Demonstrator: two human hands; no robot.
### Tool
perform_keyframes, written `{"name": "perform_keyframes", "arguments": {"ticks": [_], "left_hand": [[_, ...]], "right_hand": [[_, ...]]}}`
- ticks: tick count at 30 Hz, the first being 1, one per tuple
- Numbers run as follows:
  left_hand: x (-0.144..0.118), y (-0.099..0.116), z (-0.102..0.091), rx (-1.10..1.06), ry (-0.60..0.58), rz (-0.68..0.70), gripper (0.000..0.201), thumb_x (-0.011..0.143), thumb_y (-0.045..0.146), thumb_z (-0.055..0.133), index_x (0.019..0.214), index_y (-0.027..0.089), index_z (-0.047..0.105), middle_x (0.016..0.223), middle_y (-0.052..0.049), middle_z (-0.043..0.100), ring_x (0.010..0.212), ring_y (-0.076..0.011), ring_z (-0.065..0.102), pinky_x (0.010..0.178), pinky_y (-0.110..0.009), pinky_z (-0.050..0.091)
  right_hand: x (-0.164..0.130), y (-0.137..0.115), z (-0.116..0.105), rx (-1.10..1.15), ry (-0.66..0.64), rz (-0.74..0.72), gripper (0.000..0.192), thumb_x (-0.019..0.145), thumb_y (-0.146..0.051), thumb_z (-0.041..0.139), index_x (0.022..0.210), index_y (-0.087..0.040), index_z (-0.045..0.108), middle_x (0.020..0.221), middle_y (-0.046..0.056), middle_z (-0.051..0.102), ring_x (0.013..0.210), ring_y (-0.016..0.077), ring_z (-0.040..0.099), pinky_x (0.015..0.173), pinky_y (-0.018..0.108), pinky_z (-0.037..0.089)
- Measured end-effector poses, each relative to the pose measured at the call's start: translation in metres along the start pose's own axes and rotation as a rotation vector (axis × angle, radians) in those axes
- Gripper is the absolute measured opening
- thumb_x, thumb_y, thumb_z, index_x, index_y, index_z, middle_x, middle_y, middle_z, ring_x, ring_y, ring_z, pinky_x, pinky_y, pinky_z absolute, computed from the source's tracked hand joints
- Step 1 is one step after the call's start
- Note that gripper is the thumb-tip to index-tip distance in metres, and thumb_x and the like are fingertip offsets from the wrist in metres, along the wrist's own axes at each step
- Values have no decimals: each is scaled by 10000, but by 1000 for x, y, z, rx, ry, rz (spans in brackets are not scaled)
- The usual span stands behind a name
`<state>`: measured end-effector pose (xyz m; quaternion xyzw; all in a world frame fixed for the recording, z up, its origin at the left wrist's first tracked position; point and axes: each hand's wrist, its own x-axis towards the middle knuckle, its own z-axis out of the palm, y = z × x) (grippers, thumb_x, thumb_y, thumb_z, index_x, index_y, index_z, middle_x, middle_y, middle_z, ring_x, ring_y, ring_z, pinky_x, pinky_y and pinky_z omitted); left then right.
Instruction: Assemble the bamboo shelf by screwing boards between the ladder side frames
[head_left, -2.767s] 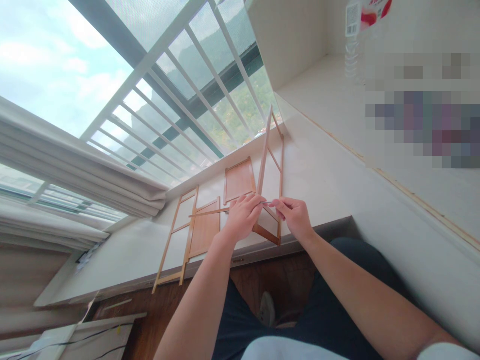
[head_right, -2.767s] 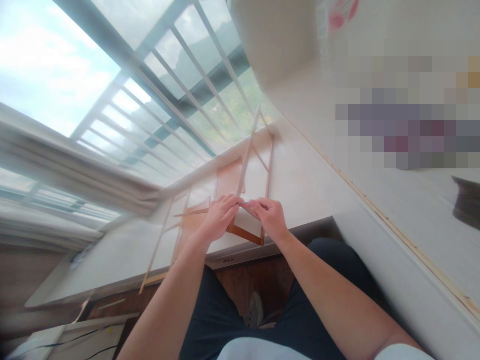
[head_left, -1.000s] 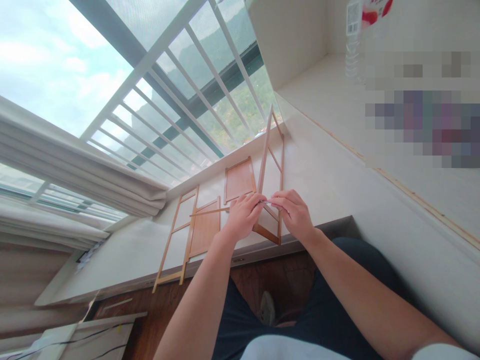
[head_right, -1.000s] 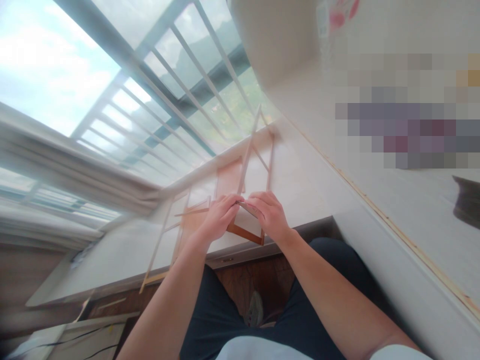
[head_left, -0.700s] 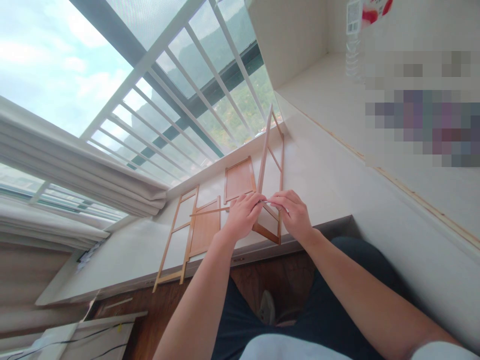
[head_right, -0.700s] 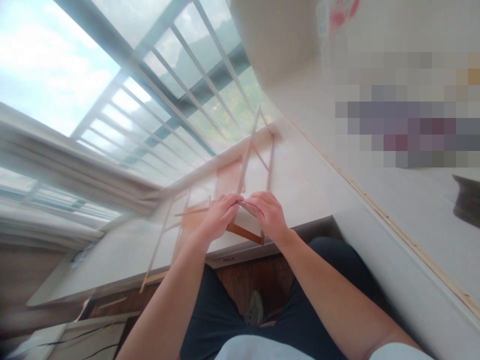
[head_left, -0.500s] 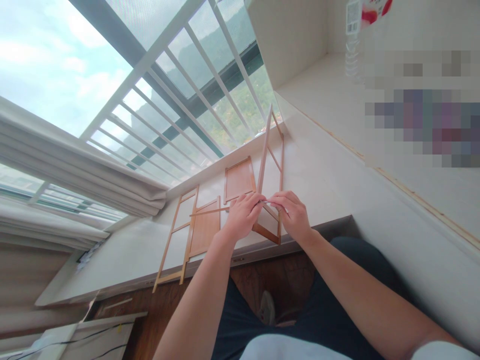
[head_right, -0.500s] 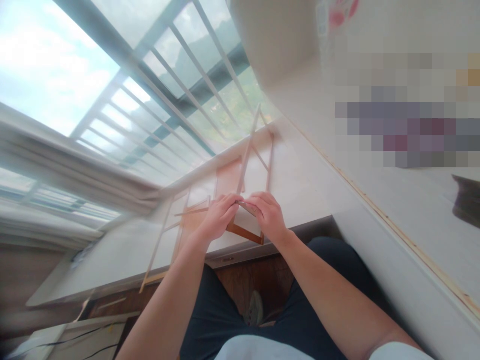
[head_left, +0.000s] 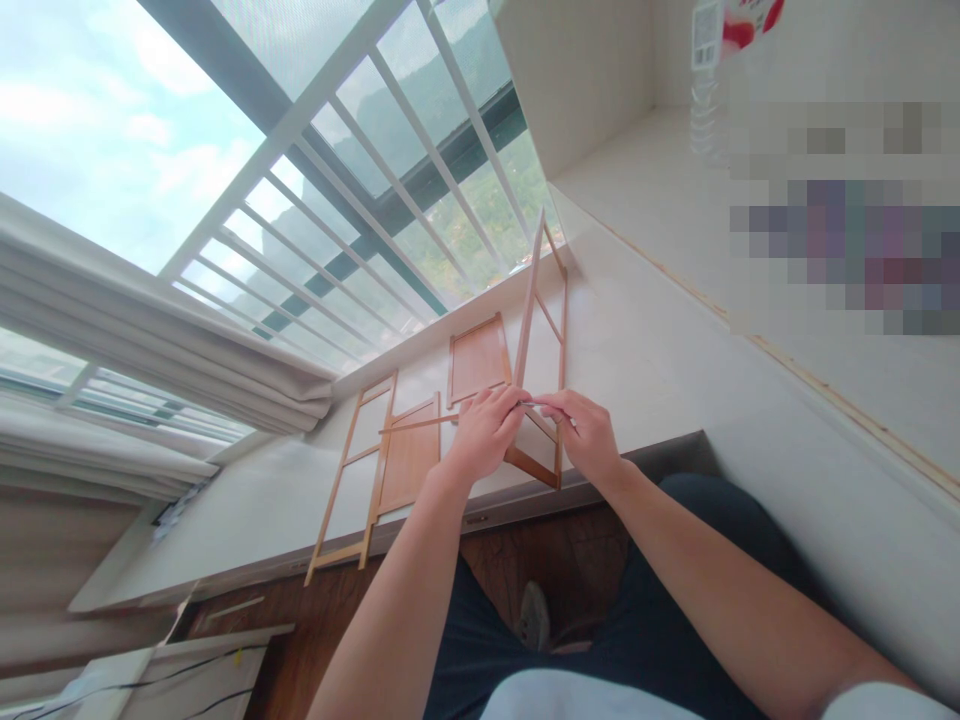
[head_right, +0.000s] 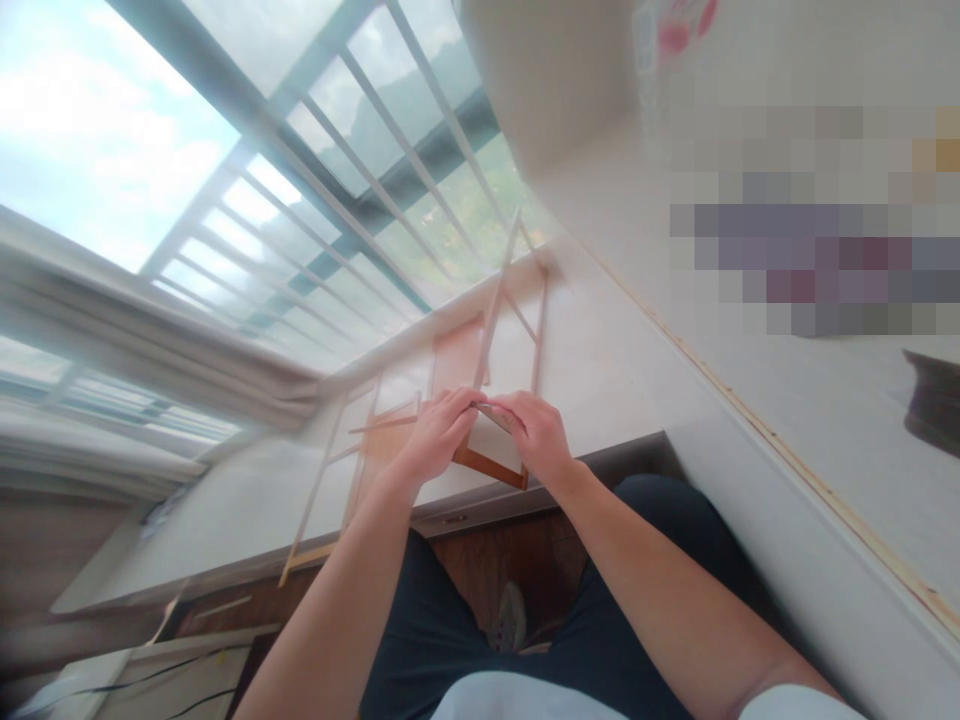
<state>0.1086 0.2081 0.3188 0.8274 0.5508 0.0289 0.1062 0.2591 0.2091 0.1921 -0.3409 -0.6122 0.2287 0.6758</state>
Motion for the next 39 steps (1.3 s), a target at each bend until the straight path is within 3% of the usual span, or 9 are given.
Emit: {"name": "perform_keyframes", "arguments": {"ticks": [6,14,22,30,39], "left_hand": [[2,0,3,5,11,13,326,1040,369,335,1158,302,632,1194,-1,690,1180,-241,549,1031,-408,412],[2,0,2,-25,11,34,324,1041,359,332,1057,292,648,1130,5,690,1140,-232,553,1010,-388,412],[3,-1,3,-53,14,23,339,1048,375,336,989,285,658,1106,7,687,1109,-230,552,1002,-385,413],[2,3,0,-81,7,-13,321,1030,367,355,999,282,663,1093,-12,687,1148,-248,547,1008,-401,420],[2,-3,1,-66,9,-6,327,1035,377,343,995,278,652,1093,-17,685,1159,-252,542,980,-391,423]], "right_hand": [[-2,0,3,23,-34,6,293,1063,-309,478,1137,-230,750,950,50,800,866,174,735,847,307,589],[-8,1,7,156,-85,259,226,1033,-430,535,1038,-236,651,817,2,784,608,139,648,659,258,538],[-11,3,7,234,-50,401,302,977,-531,602,949,-237,541,724,-9,724,588,133,631,586,233,469],[4,5,-8,167,-75,472,349,905,-533,692,806,-199,664,689,14,726,584,134,612,586,242,475],[8,9,-13,287,-62,434,228,893,-422,730,882,-202,785,761,11,756,545,114,592,516,235,471]]}}
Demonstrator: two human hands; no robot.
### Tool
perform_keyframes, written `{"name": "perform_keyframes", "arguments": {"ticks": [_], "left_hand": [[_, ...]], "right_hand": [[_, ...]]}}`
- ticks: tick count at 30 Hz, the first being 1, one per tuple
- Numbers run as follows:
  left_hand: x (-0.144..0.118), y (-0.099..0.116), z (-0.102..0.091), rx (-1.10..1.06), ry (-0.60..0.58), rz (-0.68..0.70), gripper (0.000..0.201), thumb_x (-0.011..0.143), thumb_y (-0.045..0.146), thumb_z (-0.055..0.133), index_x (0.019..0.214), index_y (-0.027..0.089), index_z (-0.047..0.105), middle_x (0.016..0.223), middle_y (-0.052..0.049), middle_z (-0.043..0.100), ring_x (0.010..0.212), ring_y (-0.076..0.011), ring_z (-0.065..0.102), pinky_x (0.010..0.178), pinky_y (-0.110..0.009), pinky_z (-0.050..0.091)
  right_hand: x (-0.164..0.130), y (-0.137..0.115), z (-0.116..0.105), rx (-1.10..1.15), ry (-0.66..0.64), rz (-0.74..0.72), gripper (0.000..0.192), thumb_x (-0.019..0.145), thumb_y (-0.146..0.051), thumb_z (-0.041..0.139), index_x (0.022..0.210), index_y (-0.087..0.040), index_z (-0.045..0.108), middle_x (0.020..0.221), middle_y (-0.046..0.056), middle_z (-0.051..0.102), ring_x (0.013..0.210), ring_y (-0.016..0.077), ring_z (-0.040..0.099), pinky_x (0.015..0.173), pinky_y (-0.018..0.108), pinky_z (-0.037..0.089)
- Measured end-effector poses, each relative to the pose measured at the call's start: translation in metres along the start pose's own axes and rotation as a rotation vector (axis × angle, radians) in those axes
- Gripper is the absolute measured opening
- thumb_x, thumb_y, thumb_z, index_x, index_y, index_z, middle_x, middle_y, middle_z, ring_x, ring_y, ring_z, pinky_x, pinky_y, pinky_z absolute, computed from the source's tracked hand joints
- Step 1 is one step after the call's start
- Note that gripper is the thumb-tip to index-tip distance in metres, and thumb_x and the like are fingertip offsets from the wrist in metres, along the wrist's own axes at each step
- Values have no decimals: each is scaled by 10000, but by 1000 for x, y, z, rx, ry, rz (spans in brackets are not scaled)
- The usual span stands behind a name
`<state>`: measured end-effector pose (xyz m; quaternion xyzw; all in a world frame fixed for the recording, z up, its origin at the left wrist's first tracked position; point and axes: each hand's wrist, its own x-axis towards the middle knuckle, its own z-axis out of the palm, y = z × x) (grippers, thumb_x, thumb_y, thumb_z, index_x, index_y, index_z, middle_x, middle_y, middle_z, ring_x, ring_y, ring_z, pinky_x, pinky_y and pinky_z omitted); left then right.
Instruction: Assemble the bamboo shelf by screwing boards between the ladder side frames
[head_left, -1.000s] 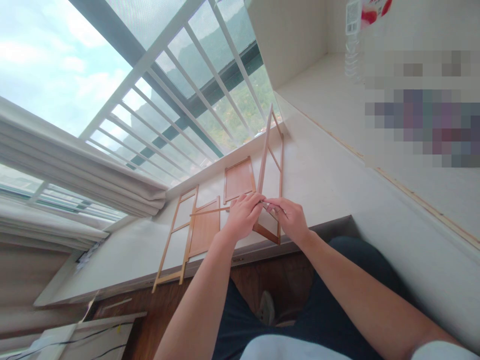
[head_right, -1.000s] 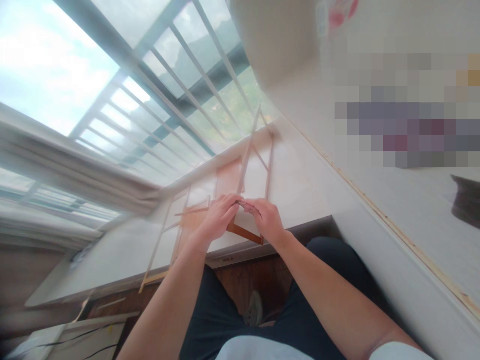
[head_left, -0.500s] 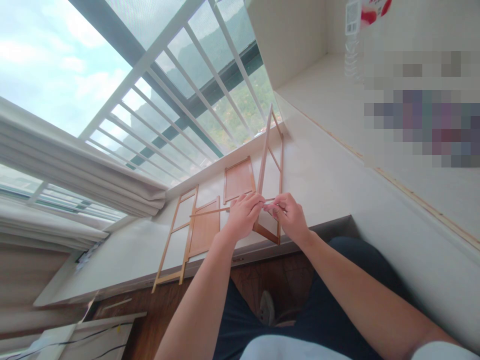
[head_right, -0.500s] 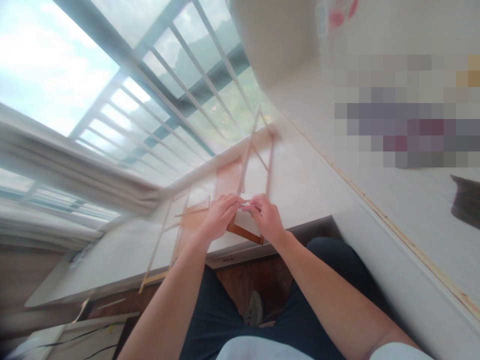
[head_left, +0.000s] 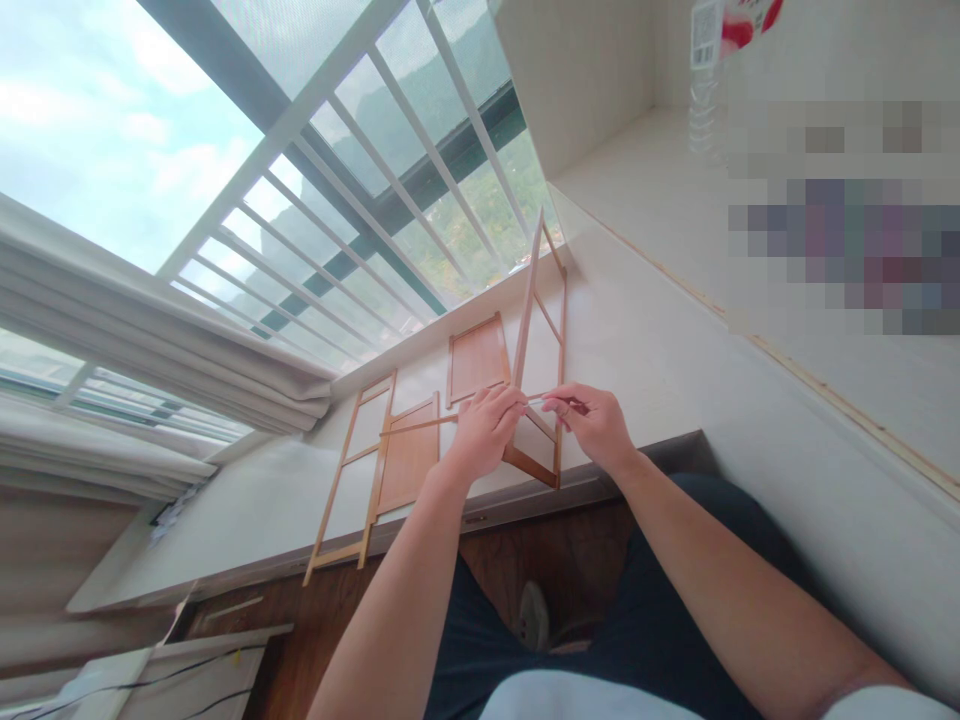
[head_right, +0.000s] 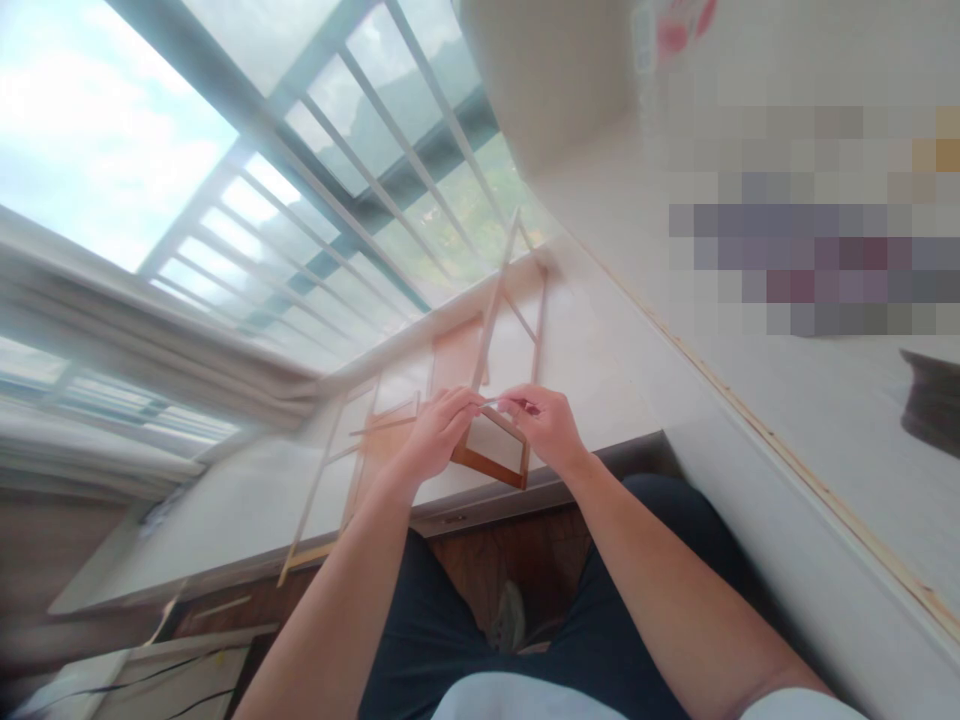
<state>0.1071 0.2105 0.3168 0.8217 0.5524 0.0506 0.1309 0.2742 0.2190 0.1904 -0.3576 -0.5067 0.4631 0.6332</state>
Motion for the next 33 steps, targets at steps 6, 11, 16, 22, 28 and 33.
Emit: {"name": "perform_keyframes", "arguments": {"ticks": [6,11,16,22,28,33], "left_hand": [[-2,2,0,-1,20,-1,308,1031,370,339,1045,292,637,1112,3,697,1141,-246,554,998,-396,416],[-3,3,-1,-20,22,-29,301,1029,376,341,1103,297,622,1174,6,708,1178,-246,562,999,-395,414],[-3,3,0,-18,20,-31,302,1032,383,343,1110,296,621,1195,3,707,1195,-250,561,1009,-401,412],[-3,4,0,8,13,-29,316,1039,393,337,1116,295,627,1179,-5,709,1169,-252,567,991,-399,419],[-2,2,1,-10,28,-14,304,1040,392,354,1094,298,638,1134,2,706,1135,-239,568,994,-387,425],[-2,3,2,-18,27,-5,292,1036,380,359,1082,293,634,1120,6,700,1122,-236,566,1017,-393,419]], "right_hand": [[-2,-3,2,-151,120,-153,226,942,-414,687,877,-222,787,816,25,770,650,144,656,646,268,546],[-6,-7,5,-251,154,-304,220,982,-384,646,892,-235,781,845,35,773,757,166,686,713,282,556],[-8,-3,4,-249,153,-263,220,985,-406,641,932,-249,786,829,34,773,751,181,703,771,321,572],[-9,-3,6,-244,83,-269,269,1012,-433,582,976,-250,775,836,38,759,707,175,694,720,317,573],[-5,-5,3,-247,66,-398,226,1034,-304,540,976,-239,748,848,34,736,650,150,646,732,321,558],[-3,-4,-2,-255,36,-424,230,1039,-265,511,984,-235,732,860,37,726,637,143,621,712,316,556]]}}
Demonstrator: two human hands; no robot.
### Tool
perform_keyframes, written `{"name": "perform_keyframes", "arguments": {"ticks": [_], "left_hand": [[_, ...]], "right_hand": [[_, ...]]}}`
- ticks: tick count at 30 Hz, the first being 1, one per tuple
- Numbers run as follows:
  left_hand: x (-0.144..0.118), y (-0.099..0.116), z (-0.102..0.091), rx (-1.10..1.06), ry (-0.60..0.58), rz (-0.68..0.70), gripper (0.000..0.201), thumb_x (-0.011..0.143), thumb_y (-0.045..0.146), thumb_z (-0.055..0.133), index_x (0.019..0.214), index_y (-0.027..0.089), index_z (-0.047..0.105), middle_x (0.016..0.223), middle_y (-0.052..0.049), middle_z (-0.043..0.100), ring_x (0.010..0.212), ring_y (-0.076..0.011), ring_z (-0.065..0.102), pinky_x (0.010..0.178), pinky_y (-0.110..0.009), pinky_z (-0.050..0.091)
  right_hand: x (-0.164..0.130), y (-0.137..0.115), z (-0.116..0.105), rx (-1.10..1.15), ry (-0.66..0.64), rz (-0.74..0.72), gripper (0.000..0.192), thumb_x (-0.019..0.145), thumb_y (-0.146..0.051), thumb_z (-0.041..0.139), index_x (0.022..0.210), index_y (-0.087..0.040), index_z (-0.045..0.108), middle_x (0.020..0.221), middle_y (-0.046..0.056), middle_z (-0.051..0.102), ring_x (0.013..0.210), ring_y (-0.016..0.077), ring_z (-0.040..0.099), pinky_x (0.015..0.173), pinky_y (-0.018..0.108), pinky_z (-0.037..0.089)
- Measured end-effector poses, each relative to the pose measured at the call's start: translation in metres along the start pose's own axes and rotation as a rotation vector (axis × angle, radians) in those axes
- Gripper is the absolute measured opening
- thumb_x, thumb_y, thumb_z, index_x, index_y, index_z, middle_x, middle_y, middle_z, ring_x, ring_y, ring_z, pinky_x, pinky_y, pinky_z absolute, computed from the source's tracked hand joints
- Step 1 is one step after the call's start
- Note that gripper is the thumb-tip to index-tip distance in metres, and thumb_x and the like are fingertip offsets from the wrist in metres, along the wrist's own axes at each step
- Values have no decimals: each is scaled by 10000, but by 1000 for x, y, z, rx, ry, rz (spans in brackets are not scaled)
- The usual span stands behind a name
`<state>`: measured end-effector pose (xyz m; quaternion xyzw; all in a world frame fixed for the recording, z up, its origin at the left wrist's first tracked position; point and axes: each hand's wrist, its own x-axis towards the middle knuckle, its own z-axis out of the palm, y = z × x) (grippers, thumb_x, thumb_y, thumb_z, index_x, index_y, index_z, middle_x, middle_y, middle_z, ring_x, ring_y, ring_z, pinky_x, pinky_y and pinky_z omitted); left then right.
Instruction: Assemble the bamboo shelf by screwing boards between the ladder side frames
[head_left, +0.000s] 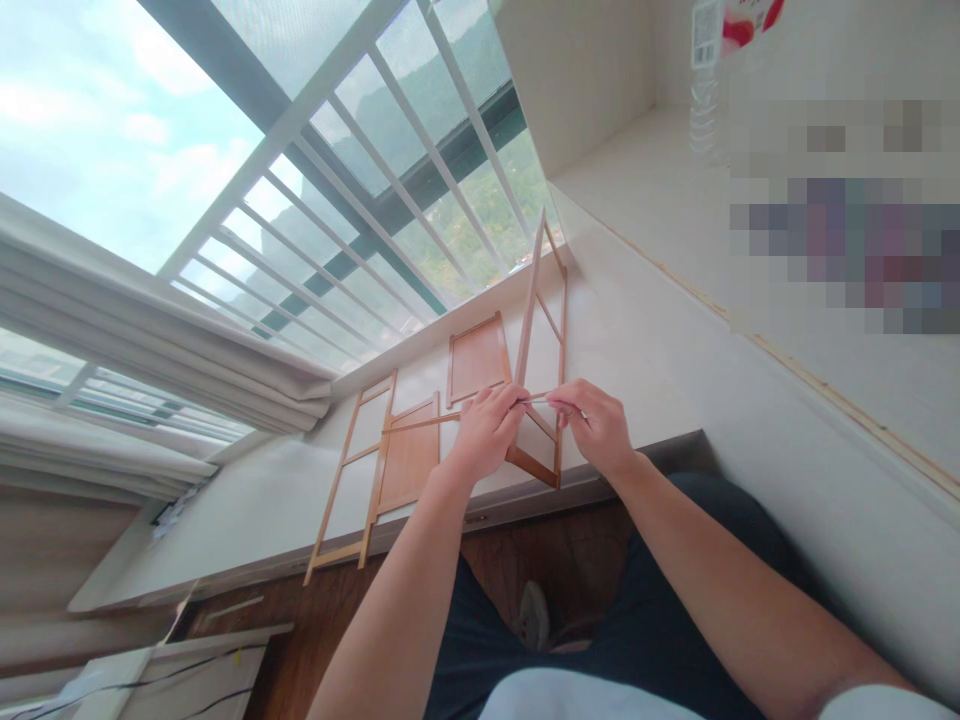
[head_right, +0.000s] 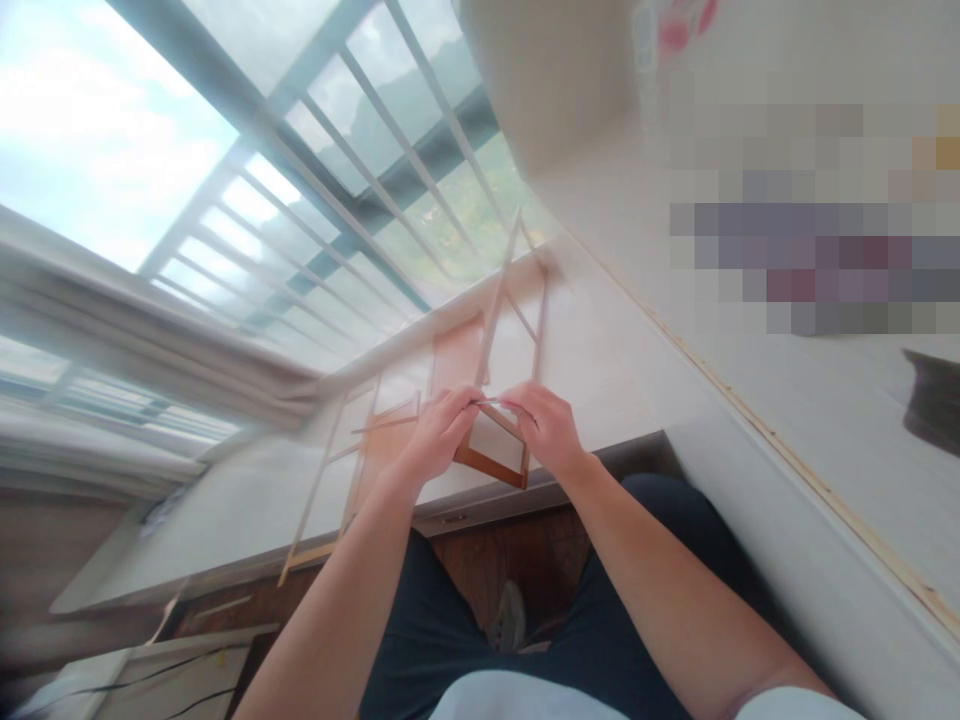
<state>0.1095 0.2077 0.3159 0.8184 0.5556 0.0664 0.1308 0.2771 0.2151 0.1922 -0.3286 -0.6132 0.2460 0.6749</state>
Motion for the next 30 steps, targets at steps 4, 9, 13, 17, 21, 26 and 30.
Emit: {"name": "perform_keyframes", "arguments": {"ticks": [4,9,13,17,21,26,30], "left_hand": [[1,0,-1,14,-4,1,292,1037,388,357,1075,298,633,1120,5,699,1131,-239,563,1021,-396,419],[2,-2,0,30,-7,10,299,1043,392,345,1070,300,628,1099,8,697,1112,-239,562,1000,-395,424],[1,-2,1,34,-8,11,311,1047,404,335,1075,306,629,1114,5,696,1130,-240,559,993,-392,429],[1,-2,0,27,-14,12,308,1046,392,334,1070,301,626,1112,6,695,1131,-238,560,1000,-395,426],[2,-2,0,37,-12,24,305,1047,387,334,1065,299,625,1108,7,694,1122,-235,561,1002,-394,426],[2,-2,-1,55,-29,19,314,1045,402,328,1070,301,624,1118,-5,691,1132,-243,561,1003,-397,431],[2,-2,-1,59,-32,13,310,1046,404,334,1085,302,625,1125,-8,690,1139,-248,561,1015,-404,428]], "right_hand": [[1,2,-1,-19,-22,-19,246,1039,-252,494,971,-241,730,898,46,743,699,161,654,755,332,574],[1,5,-1,7,-30,-50,257,1040,-227,481,986,-252,731,938,48,744,759,169,680,756,332,584],[-1,5,0,6,-39,-48,263,1048,-262,477,1004,-263,736,963,62,742,861,194,693,769,349,594],[0,1,1,-26,-10,-60,228,1043,-284,510,1004,-257,734,972,74,740,950,217,687,837,382,588],[1,-2,3,-14,13,-36,212,1044,-284,516,1015,-242,721,979,74,731,911,204,682,823,366,585],[3,0,7,54,13,89,223,1035,-342,540,977,-238,728,913,49,714,745,166,651,714,321,576],[8,2,8,110,28,147,232,1019,-384,568,942,-243,736,894,31,713,755,167,658,708,315,575]]}}
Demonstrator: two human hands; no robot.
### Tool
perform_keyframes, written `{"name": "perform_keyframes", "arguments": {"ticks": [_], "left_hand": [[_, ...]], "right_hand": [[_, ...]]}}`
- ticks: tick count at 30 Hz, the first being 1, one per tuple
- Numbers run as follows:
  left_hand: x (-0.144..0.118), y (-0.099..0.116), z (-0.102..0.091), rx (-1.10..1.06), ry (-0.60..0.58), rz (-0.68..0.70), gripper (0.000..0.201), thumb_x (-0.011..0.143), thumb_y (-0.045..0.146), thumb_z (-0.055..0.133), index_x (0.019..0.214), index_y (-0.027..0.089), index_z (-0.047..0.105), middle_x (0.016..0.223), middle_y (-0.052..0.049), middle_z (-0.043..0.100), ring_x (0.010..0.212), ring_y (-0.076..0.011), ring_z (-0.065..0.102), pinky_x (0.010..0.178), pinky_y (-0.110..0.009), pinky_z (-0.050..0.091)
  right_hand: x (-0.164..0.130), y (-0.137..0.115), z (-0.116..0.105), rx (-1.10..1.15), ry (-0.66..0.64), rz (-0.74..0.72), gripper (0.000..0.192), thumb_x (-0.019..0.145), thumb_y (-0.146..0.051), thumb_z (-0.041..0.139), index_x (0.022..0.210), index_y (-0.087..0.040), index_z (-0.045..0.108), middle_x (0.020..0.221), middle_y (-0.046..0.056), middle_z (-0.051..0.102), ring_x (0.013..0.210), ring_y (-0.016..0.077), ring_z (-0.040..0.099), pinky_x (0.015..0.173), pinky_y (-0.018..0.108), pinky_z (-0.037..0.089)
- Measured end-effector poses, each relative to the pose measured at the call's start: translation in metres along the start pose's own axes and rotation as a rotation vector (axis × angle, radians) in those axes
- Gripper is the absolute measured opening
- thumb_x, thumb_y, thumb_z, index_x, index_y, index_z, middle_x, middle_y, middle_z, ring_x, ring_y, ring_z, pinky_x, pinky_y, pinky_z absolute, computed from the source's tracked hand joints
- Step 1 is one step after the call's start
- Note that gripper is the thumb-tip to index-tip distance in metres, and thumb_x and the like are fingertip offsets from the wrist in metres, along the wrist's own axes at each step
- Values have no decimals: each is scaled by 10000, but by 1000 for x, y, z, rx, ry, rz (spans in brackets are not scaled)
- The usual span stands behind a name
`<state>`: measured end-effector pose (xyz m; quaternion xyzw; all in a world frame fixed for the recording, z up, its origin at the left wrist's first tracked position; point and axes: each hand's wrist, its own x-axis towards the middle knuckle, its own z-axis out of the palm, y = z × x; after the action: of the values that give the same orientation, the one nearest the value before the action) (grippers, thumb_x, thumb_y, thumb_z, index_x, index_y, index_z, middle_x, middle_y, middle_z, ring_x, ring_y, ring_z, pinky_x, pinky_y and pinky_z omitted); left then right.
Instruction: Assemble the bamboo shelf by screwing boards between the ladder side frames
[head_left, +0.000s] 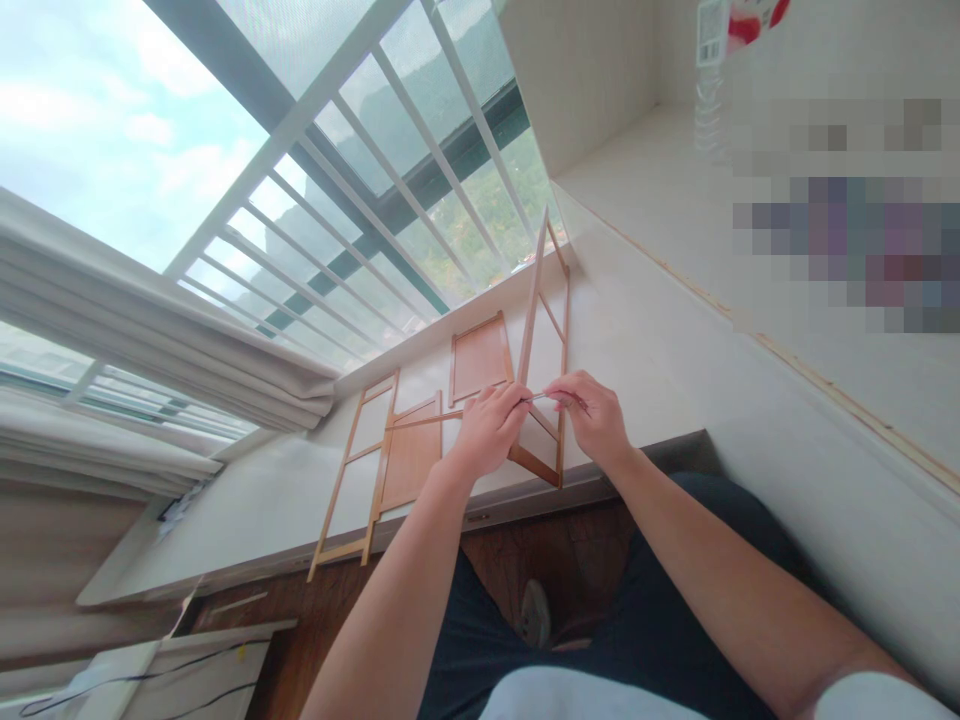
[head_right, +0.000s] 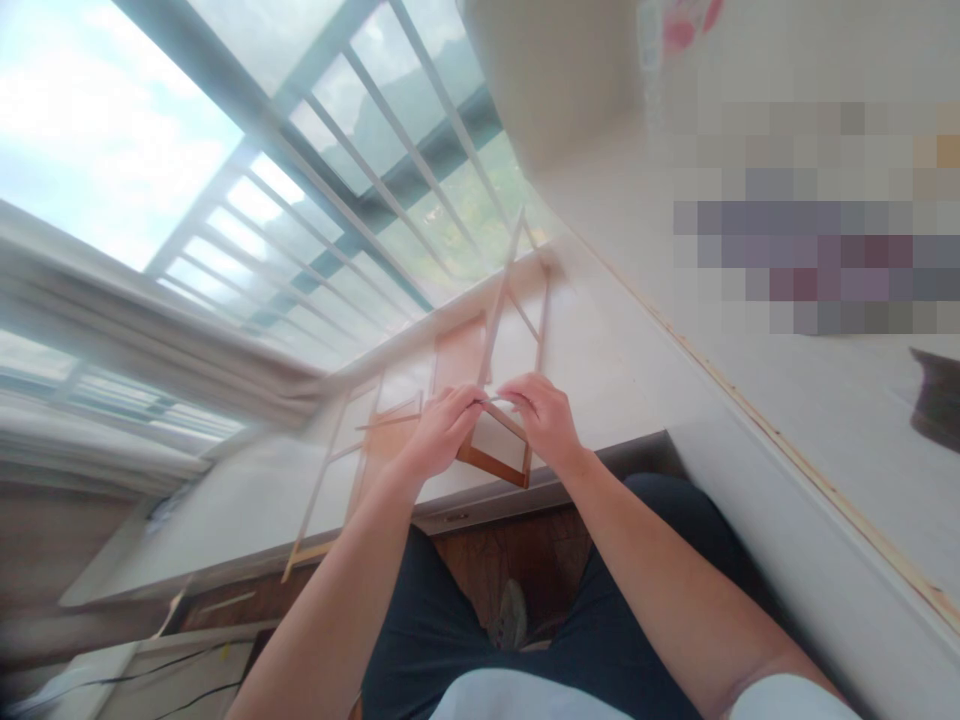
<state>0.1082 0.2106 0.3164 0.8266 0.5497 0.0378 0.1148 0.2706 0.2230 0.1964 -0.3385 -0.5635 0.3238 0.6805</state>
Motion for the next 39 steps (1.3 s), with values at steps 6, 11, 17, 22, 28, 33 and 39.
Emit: {"name": "perform_keyframes", "arguments": {"ticks": [6,11,17,22,28,33,39], "left_hand": [[0,-3,2,-3,19,25,316,1054,410,336,1045,290,628,1102,-1,689,1119,-240,557,991,-391,435],[0,-1,1,-23,11,16,319,1049,413,344,1028,292,639,1116,-2,691,1120,-243,558,999,-394,432],[1,1,1,-70,29,7,307,1037,391,370,951,281,643,1075,0,695,1107,-243,555,981,-386,438],[1,0,4,-89,44,-3,298,1034,393,390,943,278,651,1074,1,697,1114,-244,550,971,-381,435],[1,-1,4,-94,46,-6,294,1029,382,394,934,272,650,1063,1,699,1114,-244,548,954,-368,434],[0,2,3,-105,44,-19,290,1029,382,375,999,282,646,1069,-7,699,1113,-247,563,991,-382,425],[-3,2,5,-180,109,-76,245,1009,396,411,1147,284,581,1088,-15,675,1100,-232,585,966,-374,438]], "right_hand": [[6,2,-1,-43,8,-54,219,1008,-367,606,887,-245,742,891,34,711,910,203,660,888,359,539],[7,4,-1,-56,25,-29,236,991,-409,631,885,-251,770,887,34,666,912,204,641,871,355,530],[5,4,0,-20,56,-3,224,973,-407,660,883,-242,781,1035,54,699,1025,206,672,960,351,535],[0,6,1,68,54,227,246,912,-461,720,882,-221,767,814,18,756,774,182,705,818,319,565],[-2,4,1,199,79,320,250,857,-449,767,861,-199,773,695,2,725,627,153,669,670,283,557],[-2,5,2,240,83,300,219,849,-421,777,894,-208,775,809,14,754,681,156,688,711,305,581],[-2,8,-1,233,5,148,152,943,-366,690,904,-228,743,872,1,713,779,148,673,756,300,561]]}}
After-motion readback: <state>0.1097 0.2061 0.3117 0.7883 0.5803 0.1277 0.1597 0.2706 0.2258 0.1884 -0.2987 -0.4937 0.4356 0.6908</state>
